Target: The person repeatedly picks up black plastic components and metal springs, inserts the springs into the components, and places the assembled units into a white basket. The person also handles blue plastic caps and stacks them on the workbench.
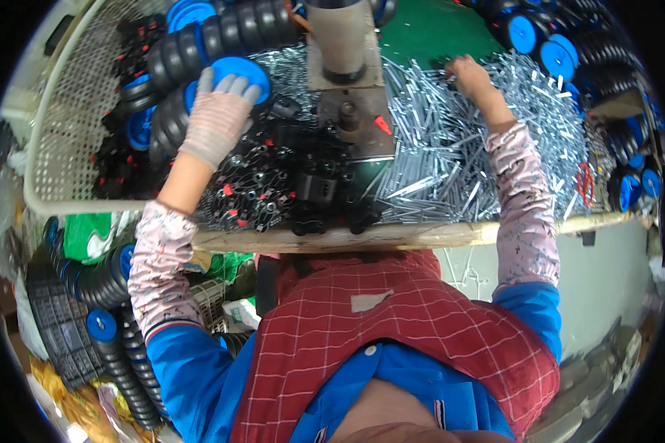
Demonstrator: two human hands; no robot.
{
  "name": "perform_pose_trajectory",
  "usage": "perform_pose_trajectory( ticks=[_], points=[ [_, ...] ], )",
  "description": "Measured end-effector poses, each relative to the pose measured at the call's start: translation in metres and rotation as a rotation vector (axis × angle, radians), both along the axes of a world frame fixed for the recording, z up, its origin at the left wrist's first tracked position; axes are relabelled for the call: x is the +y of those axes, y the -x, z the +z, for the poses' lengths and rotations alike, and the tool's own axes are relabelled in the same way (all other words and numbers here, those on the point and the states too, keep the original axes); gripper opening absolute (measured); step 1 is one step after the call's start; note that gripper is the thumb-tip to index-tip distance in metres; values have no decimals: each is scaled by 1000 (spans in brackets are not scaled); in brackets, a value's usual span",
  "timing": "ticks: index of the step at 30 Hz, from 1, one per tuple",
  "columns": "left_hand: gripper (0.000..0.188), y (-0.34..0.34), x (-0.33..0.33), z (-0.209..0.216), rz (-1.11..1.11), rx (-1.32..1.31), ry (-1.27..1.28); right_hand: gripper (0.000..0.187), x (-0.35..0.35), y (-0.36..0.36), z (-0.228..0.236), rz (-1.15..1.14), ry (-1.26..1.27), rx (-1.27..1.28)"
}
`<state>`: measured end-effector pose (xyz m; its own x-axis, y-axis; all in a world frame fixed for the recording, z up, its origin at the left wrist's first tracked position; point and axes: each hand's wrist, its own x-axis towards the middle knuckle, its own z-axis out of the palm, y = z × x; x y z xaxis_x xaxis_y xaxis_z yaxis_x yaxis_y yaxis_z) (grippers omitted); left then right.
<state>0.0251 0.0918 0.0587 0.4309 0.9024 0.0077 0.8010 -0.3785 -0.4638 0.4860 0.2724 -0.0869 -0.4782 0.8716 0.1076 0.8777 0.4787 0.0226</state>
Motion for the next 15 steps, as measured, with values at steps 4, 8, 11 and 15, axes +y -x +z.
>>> perform_pose_trajectory(
  ticks=[4, 8, 11, 15],
  points=[
    [51, -6, 14, -3, -36, 72, 11, 18, -7, 0, 7, 43, -45, -10],
    [46, 9, 29, -15, -154, 60, -56, 15, -28, 11, 27, 44, -61, 499],
    [44, 15, 28, -13, -243, -39, -144, 15, -65, 25, 40, 25, 51, 999],
    [51, 24, 32, -6, -109, -247, 10, 14, -122, 44, 58, -28, 271, 1332]
  ],
)
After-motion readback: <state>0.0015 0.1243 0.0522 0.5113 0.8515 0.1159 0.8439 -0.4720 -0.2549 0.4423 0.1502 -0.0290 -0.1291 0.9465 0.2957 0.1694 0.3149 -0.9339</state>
